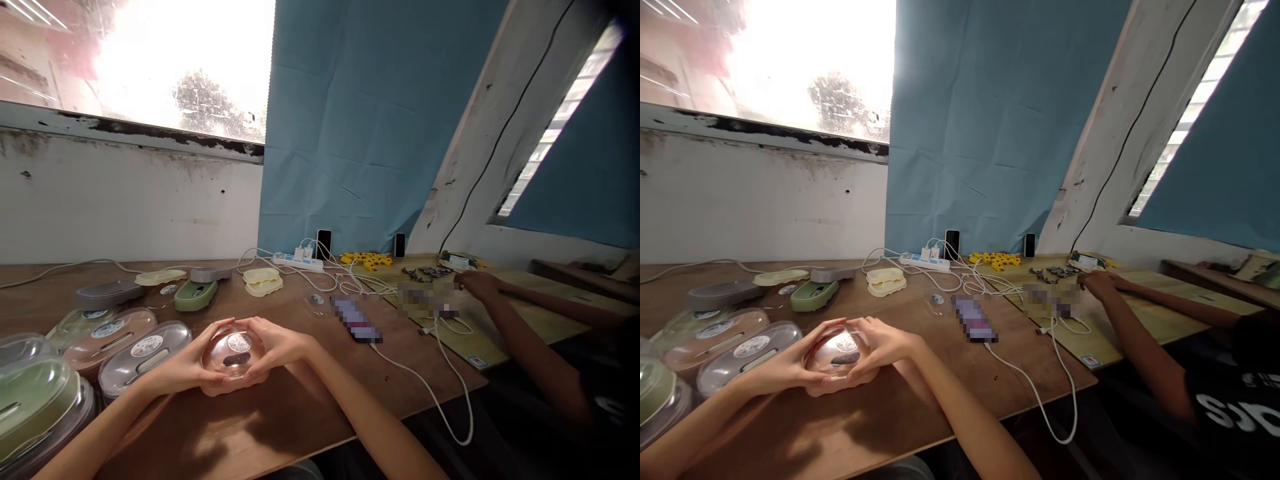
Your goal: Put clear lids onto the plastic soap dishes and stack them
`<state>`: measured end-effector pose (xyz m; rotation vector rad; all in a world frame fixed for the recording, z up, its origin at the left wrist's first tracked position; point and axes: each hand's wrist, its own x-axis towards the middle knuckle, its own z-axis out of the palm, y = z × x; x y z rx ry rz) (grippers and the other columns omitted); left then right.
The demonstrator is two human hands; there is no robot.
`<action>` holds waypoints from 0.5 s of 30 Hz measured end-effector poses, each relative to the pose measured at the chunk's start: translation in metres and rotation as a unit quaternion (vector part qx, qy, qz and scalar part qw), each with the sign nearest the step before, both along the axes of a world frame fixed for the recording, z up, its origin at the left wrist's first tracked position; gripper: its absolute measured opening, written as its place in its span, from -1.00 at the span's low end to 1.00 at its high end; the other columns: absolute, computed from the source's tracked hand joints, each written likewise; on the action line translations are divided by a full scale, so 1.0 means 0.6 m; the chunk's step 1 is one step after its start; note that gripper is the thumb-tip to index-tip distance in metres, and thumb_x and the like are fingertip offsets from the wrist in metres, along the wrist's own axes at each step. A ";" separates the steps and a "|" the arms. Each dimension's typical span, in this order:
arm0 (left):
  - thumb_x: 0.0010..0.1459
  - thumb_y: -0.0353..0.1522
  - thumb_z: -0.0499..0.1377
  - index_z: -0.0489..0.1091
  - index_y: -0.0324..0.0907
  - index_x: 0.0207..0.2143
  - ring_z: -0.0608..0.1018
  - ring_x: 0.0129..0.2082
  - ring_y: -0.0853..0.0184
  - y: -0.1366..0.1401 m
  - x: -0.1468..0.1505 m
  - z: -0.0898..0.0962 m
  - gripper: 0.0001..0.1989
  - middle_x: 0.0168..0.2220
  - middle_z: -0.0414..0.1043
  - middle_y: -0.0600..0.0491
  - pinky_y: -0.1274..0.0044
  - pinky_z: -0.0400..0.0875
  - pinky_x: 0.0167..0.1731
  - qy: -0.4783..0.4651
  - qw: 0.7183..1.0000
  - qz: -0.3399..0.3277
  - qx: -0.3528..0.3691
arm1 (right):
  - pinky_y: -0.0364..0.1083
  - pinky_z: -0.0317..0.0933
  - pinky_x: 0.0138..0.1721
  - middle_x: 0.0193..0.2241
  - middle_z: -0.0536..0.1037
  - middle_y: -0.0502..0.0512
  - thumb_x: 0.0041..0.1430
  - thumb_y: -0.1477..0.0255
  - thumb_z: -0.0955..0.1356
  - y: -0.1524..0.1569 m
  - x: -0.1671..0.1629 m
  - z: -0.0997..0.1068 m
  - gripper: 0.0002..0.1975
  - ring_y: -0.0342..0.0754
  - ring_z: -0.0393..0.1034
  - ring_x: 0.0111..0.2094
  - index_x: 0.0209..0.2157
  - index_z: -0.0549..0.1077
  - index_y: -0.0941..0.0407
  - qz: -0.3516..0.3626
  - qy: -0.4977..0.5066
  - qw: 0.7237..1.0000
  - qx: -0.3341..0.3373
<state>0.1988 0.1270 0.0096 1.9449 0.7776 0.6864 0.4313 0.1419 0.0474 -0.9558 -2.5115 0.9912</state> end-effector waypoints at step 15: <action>-0.02 -0.19 0.30 -0.07 -0.03 0.25 0.08 0.27 0.08 -0.004 -0.028 0.018 -0.14 0.31 -0.09 -0.05 0.26 0.06 0.21 0.091 0.995 0.026 0.032 | 0.08 0.20 -0.01 -0.12 0.25 0.14 -0.12 0.04 0.46 -0.006 -0.021 -0.009 -0.17 0.10 0.12 -0.01 0.17 0.19 0.01 0.024 -0.037 0.995 0.093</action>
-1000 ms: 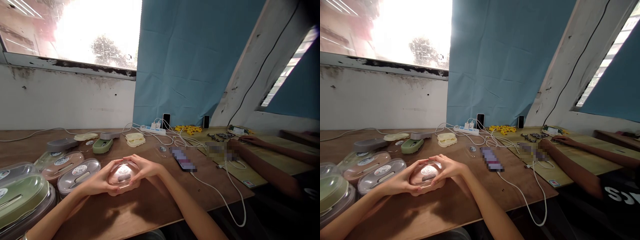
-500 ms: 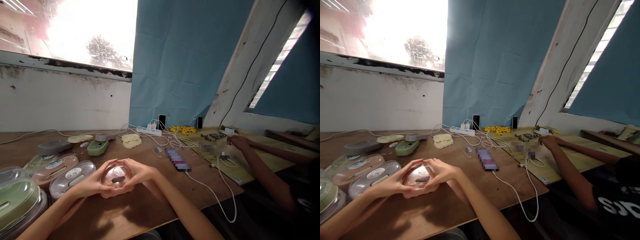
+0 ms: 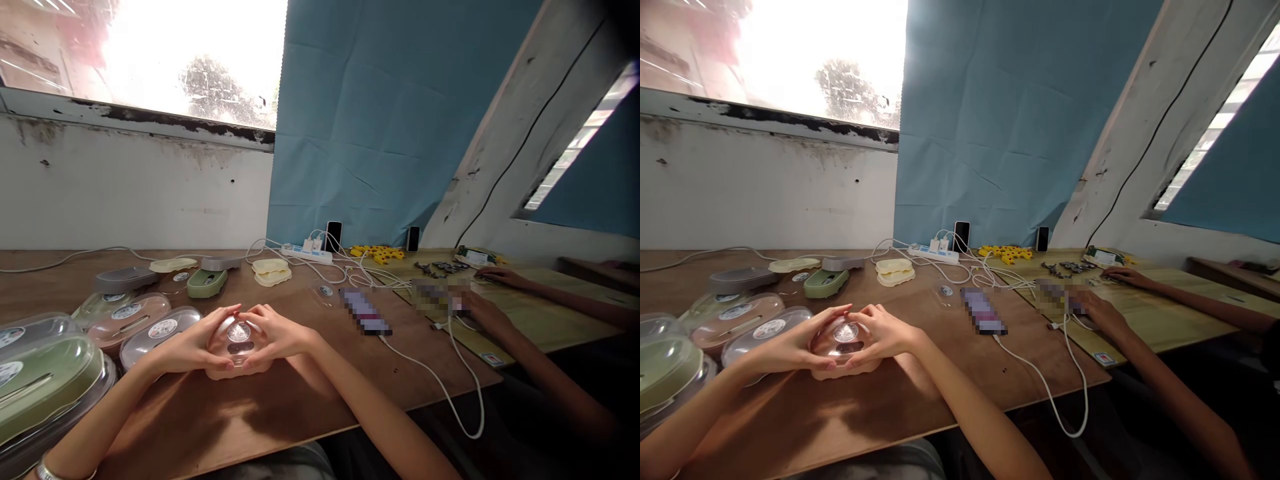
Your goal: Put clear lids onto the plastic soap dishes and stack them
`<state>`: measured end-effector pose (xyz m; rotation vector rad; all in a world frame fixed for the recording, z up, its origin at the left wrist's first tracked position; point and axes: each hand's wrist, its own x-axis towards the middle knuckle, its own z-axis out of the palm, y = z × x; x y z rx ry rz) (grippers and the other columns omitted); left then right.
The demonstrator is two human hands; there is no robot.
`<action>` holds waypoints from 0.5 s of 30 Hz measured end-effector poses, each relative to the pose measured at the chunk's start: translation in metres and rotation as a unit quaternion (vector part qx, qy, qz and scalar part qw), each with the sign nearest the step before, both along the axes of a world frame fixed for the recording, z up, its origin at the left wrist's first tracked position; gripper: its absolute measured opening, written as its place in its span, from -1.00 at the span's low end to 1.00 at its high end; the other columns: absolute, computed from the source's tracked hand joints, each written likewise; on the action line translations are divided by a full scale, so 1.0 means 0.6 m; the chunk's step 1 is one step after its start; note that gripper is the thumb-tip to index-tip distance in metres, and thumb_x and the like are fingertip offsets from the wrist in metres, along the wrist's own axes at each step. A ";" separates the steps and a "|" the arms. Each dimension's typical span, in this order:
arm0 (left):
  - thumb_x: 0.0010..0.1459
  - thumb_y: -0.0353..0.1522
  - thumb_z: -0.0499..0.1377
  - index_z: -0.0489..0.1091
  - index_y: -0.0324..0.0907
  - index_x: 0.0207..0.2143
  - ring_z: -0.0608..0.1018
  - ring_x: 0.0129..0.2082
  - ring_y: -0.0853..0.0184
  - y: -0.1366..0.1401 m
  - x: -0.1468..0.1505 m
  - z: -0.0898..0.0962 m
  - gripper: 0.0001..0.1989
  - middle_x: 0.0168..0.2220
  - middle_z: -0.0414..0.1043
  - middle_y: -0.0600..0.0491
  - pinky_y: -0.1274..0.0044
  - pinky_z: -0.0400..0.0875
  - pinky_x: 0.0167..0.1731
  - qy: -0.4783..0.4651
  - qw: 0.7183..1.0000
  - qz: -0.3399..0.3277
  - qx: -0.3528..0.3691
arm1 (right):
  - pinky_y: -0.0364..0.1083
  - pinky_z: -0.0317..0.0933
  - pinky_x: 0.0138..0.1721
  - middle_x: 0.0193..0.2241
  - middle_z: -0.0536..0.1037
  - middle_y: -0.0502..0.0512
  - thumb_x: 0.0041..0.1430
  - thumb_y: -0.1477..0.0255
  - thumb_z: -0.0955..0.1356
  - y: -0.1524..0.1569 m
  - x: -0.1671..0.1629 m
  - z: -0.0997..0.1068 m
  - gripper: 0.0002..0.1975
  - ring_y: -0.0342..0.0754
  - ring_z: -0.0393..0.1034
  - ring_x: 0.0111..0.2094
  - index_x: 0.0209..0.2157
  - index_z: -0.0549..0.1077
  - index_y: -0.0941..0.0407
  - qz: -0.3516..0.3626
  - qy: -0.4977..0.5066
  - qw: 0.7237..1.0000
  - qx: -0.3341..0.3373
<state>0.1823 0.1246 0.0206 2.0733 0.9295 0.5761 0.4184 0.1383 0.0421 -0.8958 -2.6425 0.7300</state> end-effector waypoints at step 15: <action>0.02 -0.23 0.23 -0.14 -0.07 0.26 0.14 0.25 0.11 -0.001 0.010 -0.004 -0.17 0.27 -0.01 -0.07 0.31 0.12 0.18 0.042 0.998 -0.007 0.038 | 0.03 0.18 0.02 -0.08 0.24 0.10 -0.12 0.11 0.49 0.013 0.000 -0.014 -0.18 0.07 0.18 0.01 0.17 0.20 -0.04 0.010 0.023 0.998 -0.050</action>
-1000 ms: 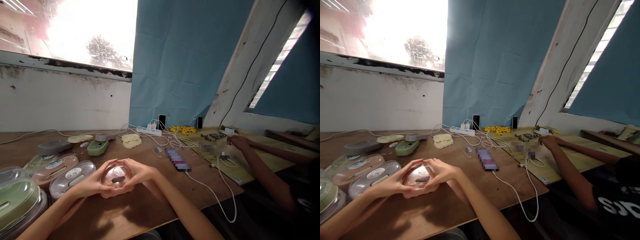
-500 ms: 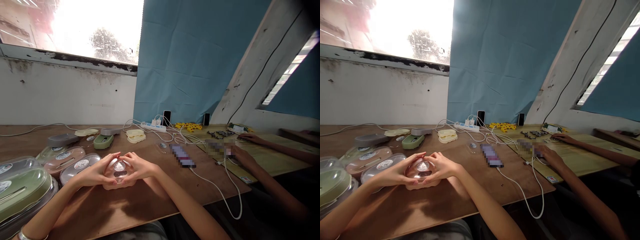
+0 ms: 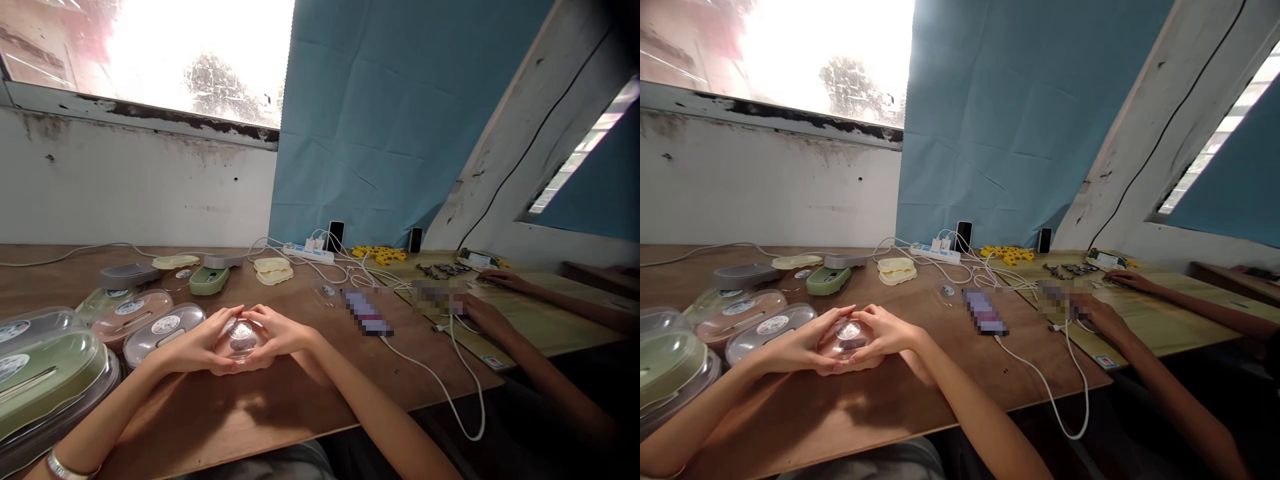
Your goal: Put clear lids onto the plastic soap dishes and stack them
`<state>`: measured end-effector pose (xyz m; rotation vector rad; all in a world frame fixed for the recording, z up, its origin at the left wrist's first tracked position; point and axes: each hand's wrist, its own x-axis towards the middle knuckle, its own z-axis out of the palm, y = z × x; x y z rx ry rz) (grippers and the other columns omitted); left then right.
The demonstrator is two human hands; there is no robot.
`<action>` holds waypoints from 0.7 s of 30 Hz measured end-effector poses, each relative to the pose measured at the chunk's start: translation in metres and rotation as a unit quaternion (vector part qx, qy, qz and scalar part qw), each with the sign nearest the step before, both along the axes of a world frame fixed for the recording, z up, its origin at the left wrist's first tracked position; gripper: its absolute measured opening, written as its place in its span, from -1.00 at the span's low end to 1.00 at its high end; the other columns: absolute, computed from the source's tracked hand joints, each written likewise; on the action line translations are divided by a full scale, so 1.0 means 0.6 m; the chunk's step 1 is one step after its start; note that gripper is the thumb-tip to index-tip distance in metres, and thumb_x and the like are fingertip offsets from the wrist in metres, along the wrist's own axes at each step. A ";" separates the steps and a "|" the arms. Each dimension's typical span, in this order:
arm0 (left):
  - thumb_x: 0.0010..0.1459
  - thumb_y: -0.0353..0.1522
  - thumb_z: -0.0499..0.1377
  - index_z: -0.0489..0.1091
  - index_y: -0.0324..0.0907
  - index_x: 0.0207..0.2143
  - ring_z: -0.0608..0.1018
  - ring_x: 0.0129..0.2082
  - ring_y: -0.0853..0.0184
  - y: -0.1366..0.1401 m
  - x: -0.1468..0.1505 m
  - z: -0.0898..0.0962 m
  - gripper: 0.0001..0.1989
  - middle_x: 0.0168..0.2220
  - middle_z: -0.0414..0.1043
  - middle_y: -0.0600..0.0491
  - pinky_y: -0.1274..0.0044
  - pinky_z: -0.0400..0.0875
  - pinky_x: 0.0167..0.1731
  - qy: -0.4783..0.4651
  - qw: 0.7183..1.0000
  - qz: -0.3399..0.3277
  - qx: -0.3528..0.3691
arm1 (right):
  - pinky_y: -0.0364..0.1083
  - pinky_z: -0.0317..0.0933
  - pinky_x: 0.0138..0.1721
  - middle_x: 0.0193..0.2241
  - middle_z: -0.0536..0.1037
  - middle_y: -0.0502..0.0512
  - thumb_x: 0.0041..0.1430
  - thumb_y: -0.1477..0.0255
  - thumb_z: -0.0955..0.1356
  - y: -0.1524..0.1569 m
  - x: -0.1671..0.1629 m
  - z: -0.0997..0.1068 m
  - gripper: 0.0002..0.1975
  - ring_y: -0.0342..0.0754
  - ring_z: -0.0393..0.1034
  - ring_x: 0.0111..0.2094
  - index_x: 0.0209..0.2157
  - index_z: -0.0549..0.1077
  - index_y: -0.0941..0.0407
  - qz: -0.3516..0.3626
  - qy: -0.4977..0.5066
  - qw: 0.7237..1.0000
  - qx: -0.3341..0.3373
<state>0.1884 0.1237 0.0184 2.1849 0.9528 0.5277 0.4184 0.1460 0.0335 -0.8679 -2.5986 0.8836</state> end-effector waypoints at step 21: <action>-0.07 -0.27 0.27 -0.05 -0.03 0.21 0.21 0.16 0.08 -0.001 0.001 0.006 -0.17 0.15 0.08 -0.01 0.31 0.16 0.13 0.027 0.999 -0.026 0.023 | -0.04 0.05 0.12 0.14 0.29 0.09 0.04 0.30 0.45 0.002 0.045 0.041 -0.29 0.02 0.18 0.12 0.20 0.17 0.00 0.079 0.029 0.995 -0.056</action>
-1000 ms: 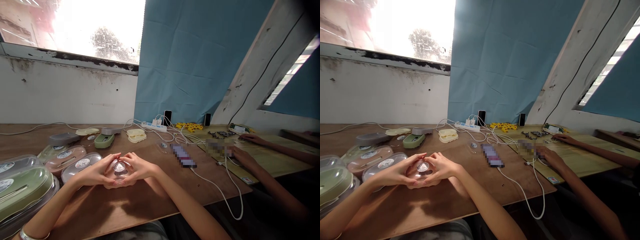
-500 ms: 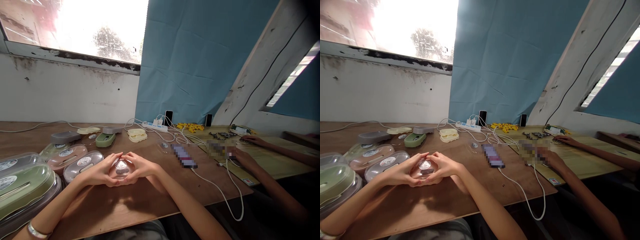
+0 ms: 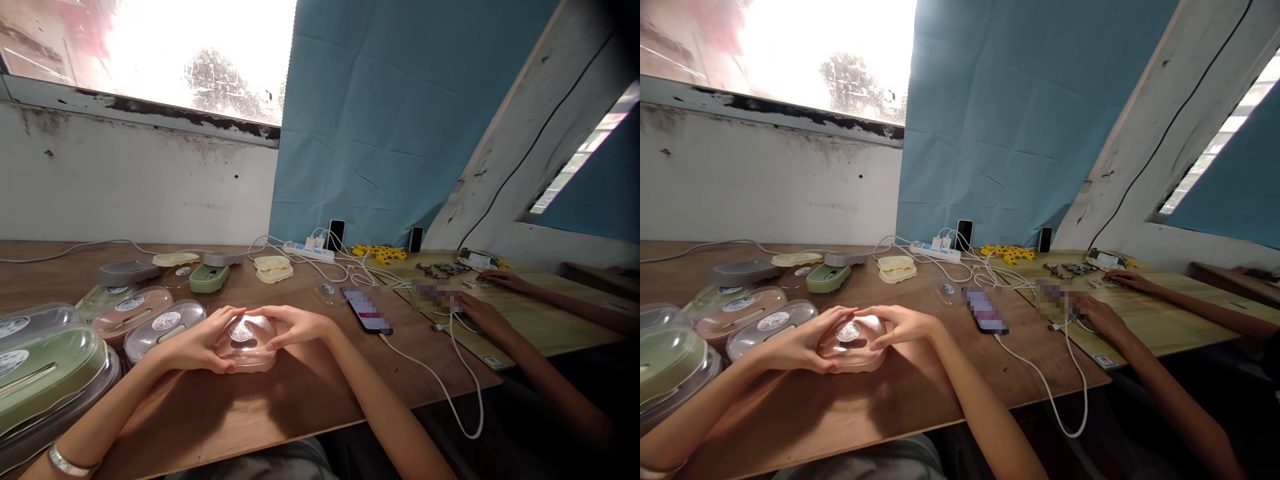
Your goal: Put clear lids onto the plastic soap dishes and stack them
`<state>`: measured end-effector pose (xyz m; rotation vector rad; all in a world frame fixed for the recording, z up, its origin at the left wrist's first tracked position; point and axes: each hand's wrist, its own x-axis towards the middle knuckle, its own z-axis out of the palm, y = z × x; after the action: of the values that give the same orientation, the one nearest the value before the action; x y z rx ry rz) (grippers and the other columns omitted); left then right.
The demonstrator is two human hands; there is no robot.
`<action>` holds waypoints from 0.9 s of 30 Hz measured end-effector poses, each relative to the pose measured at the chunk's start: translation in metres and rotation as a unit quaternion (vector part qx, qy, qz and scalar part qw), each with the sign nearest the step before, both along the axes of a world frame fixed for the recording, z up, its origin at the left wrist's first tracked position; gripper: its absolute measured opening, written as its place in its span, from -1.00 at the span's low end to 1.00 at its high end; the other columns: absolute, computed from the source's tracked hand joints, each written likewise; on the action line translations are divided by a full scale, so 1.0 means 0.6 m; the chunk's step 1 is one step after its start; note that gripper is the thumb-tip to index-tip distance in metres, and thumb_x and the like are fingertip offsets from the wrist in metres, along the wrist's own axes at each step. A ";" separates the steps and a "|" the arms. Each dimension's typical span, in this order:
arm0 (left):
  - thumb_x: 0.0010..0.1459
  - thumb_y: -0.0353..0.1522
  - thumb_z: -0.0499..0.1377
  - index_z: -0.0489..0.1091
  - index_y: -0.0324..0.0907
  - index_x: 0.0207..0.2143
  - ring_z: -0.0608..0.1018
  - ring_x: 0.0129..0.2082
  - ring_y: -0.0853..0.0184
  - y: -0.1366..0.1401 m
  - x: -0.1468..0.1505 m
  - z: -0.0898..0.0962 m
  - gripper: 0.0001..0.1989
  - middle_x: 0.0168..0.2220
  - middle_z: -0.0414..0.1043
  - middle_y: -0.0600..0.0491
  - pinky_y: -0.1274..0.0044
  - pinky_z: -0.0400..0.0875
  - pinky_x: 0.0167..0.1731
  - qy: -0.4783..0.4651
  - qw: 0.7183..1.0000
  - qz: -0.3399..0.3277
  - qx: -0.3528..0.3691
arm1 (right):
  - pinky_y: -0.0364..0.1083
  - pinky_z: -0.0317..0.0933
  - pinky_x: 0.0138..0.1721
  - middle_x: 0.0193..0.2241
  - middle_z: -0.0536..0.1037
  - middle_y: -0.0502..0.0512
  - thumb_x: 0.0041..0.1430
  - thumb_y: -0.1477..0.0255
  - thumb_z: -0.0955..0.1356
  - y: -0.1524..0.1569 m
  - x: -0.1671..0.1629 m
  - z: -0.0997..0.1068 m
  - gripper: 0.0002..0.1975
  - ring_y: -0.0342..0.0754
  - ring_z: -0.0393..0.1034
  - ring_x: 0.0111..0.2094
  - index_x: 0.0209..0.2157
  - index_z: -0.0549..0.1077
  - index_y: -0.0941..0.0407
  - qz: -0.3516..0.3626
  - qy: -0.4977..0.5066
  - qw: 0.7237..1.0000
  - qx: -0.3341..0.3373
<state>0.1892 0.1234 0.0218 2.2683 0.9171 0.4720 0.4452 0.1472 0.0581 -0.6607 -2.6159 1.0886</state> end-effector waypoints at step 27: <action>0.07 -0.22 0.23 -0.10 -0.01 0.23 0.18 0.18 0.07 -0.001 0.015 -0.006 -0.24 0.19 -0.05 -0.06 0.29 0.15 0.15 -0.045 0.998 -0.002 0.033 | -0.04 0.15 0.01 0.03 0.37 0.06 -0.06 0.24 0.49 0.008 0.009 -0.006 -0.31 0.03 0.25 0.02 0.12 0.27 -0.01 -0.058 -0.020 0.998 0.011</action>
<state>0.1983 0.1229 0.0185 2.2886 0.8627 0.6046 0.4505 0.1517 0.0543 -0.8270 -2.5816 1.0211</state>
